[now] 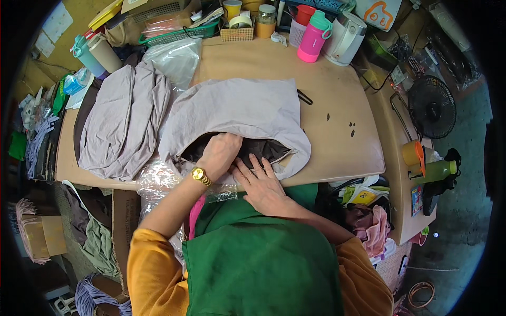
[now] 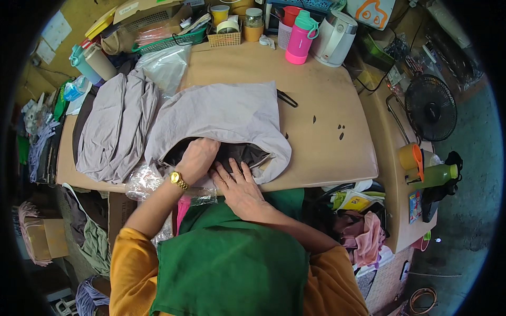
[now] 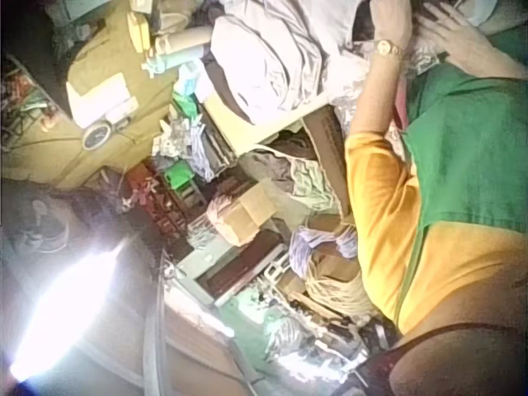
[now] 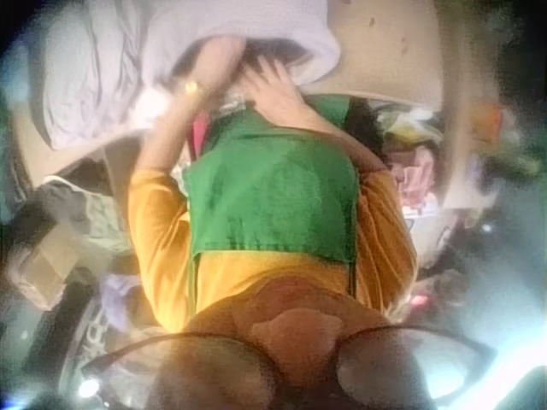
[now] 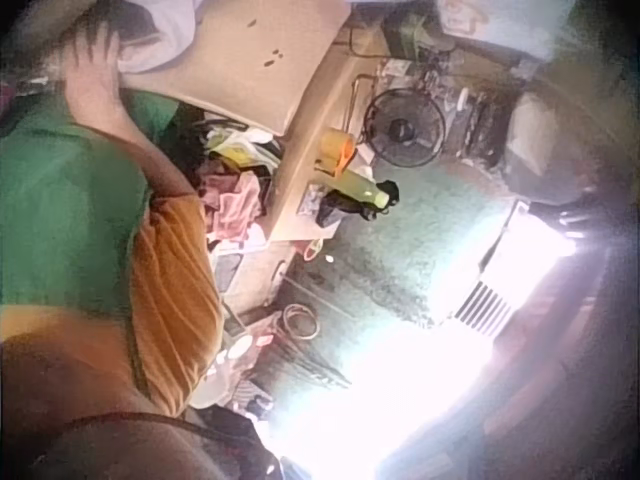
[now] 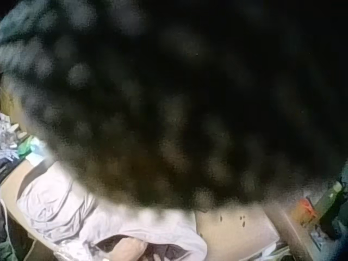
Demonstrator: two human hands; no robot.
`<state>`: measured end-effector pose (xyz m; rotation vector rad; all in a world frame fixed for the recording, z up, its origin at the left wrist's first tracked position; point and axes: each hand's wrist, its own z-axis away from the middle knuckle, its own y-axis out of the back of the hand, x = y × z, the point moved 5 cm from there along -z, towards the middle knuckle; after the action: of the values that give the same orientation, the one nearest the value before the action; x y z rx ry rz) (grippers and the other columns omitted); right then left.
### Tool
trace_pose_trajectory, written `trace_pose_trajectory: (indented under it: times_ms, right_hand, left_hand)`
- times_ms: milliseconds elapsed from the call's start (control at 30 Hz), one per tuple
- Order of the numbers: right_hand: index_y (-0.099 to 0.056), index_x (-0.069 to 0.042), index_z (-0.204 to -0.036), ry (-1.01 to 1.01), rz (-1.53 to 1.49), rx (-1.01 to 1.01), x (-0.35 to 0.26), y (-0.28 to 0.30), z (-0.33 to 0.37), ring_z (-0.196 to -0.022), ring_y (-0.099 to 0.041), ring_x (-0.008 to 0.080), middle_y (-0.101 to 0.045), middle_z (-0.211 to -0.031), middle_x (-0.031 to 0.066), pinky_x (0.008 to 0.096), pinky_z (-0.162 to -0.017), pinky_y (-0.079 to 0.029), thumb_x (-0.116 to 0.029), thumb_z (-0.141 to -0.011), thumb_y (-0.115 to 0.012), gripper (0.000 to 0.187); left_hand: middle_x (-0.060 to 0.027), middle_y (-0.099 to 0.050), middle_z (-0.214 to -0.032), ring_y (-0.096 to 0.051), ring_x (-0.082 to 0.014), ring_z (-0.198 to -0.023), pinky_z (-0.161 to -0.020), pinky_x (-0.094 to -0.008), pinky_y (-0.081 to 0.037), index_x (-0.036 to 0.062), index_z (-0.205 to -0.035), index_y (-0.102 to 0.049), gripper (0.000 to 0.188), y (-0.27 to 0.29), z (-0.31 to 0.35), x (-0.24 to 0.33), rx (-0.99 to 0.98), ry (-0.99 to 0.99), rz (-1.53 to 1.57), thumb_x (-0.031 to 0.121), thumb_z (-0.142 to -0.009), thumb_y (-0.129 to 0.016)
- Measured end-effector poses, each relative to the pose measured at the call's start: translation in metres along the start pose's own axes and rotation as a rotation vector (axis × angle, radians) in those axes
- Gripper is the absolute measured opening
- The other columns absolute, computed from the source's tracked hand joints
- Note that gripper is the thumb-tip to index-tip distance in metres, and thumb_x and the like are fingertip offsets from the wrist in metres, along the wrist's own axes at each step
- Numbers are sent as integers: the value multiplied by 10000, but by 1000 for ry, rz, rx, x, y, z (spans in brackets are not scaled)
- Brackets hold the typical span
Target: The person inspects a grey fabric bag, attempts to place it in a plastic sleeve, then takes a brown fabric lining, trims stray threads using snips, and inserts the lining into the grey bag.
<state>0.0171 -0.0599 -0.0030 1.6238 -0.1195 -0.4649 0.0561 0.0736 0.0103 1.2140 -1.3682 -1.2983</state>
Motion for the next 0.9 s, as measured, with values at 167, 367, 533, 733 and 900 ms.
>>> trace_pose_trajectory:
  times_ms: [167,367,533,733,900]
  right_hand:
    - [-322,-43,-1443,-2,5,38,-2,0,1,-1372,-260,427,-283,-1505,176,565,-1113,-197,-233,-771,-708,797]
    - [-324,-46,-1443,0,15,56,-2,-1,2,-1370,-270,416,-284,-1505,164,555,-1109,-207,-232,-766,-710,802]
    - [-369,-67,-1415,31,34,64,-1,-1,-3,-1374,-269,389,-305,-1495,147,545,-1105,-205,-267,-759,-726,774]
    - [-466,-57,-1334,136,-60,-6,-4,-3,-28,-1341,-321,377,-440,-1385,145,570,-1087,-213,-273,-699,-766,735]
    - [-375,-47,-1405,212,-129,-24,-14,-3,-38,-1367,-298,343,-360,-1464,133,579,-1100,-182,-314,-690,-770,859]
  left_hand:
    - [-188,-641,-1048,-654,-278,-951,-820,-346,-531,-23,-1102,-588,334,-1,-6,-7,-16,-208,-81,112,-800,-543]
    - [-188,-645,-1021,-651,-300,-933,-818,-370,-528,-4,-1106,-602,317,-11,-4,-13,32,-218,-24,103,-818,-527]
    - [-191,-651,-952,-651,-295,-825,-681,-371,-519,9,-1108,-609,321,-3,8,-14,172,-124,-160,145,-823,-547]
    - [-201,-657,-872,-644,-345,-753,-663,-405,-509,1,-1185,-574,367,-12,18,-9,-1,88,155,145,-855,-505]
    - [-233,-515,-1319,-478,-382,-1229,-1069,-455,-330,17,-1313,-491,442,-50,-15,-49,165,72,263,257,-947,-426]
